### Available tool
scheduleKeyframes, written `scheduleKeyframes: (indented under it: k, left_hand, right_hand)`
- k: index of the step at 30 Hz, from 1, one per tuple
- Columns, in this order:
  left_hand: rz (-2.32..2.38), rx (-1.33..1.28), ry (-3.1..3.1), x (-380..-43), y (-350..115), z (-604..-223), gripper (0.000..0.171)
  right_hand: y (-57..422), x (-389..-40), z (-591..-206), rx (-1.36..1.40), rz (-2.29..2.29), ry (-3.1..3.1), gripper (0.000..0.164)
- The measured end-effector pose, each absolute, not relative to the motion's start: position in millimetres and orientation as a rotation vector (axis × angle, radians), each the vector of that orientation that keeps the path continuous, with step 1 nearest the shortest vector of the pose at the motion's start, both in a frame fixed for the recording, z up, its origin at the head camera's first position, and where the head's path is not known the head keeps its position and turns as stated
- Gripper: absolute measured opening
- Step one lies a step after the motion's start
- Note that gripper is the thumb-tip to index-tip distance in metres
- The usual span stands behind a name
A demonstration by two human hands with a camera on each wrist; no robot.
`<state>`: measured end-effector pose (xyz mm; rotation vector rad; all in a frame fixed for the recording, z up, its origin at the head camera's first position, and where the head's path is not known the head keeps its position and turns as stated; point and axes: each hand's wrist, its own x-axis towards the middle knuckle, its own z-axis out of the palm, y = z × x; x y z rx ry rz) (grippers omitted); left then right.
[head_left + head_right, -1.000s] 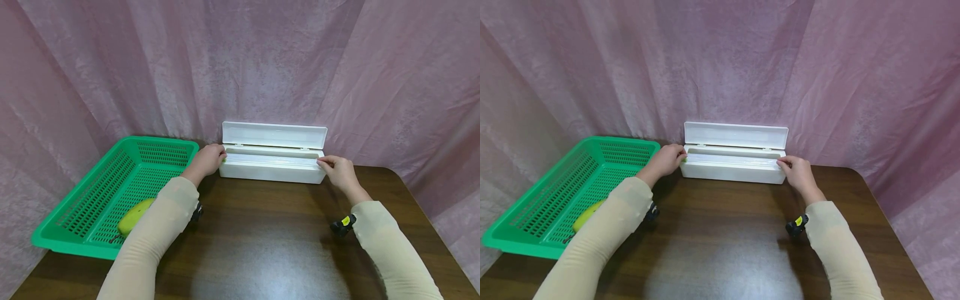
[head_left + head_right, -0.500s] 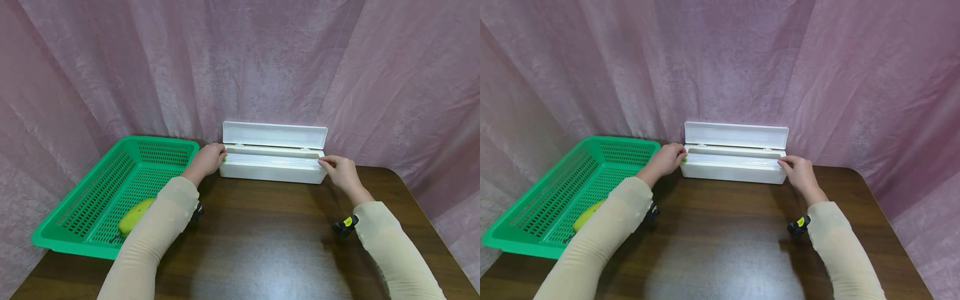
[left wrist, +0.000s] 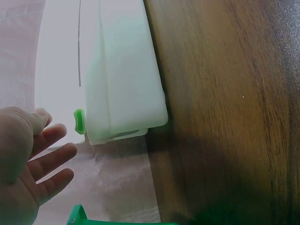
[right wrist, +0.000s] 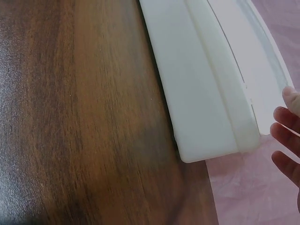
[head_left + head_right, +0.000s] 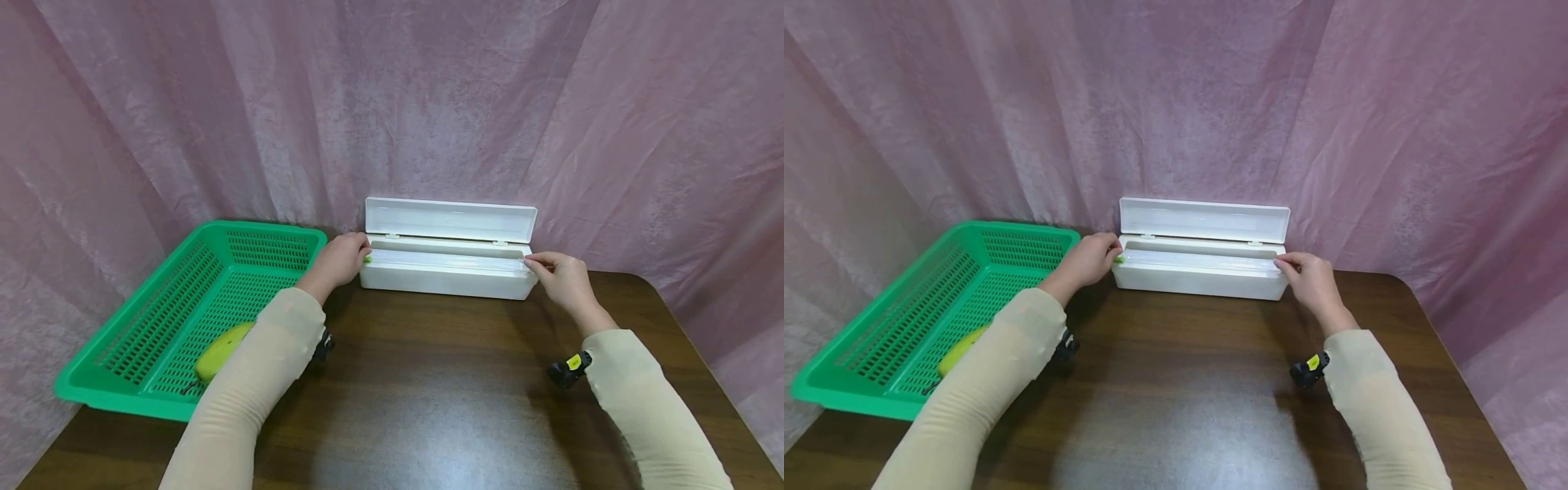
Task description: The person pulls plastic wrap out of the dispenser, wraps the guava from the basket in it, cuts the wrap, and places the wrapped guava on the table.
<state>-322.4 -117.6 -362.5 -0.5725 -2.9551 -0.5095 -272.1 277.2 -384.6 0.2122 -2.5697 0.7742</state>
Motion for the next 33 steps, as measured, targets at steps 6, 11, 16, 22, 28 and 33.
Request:
scheduleKeyframes:
  k: [6, 11, 16, 22, 28, 33]
  left_hand:
    - [-0.532, -0.574, -2.956, -321, -118, -360, 0.016]
    - [-0.542, -0.549, -2.974, -320, -121, -356, 0.016]
    - [-0.545, -0.535, -2.992, -320, -123, -356, 0.017]
    - [-0.543, -0.550, -2.979, -320, -122, -359, 0.017]
    - [-0.551, -0.548, -2.980, -320, -121, -358, 0.017]
    - [-0.568, -0.546, -2.994, -322, -120, -360, 0.016]
  right_hand:
    - [285, -269, -378, 0.149, 0.785, -2.552, 0.023]
    - [296, -264, -371, 0.097, 0.778, -2.580, 0.026]
    - [297, -263, -378, 0.163, 0.789, -2.648, 0.031]
    - [282, -263, -390, 0.369, 0.675, -2.770, 0.054]
    - [270, -266, -401, 0.549, 0.328, -2.741, 0.058]
    - [268, -271, -411, 0.605, 0.205, -2.580, 0.047]
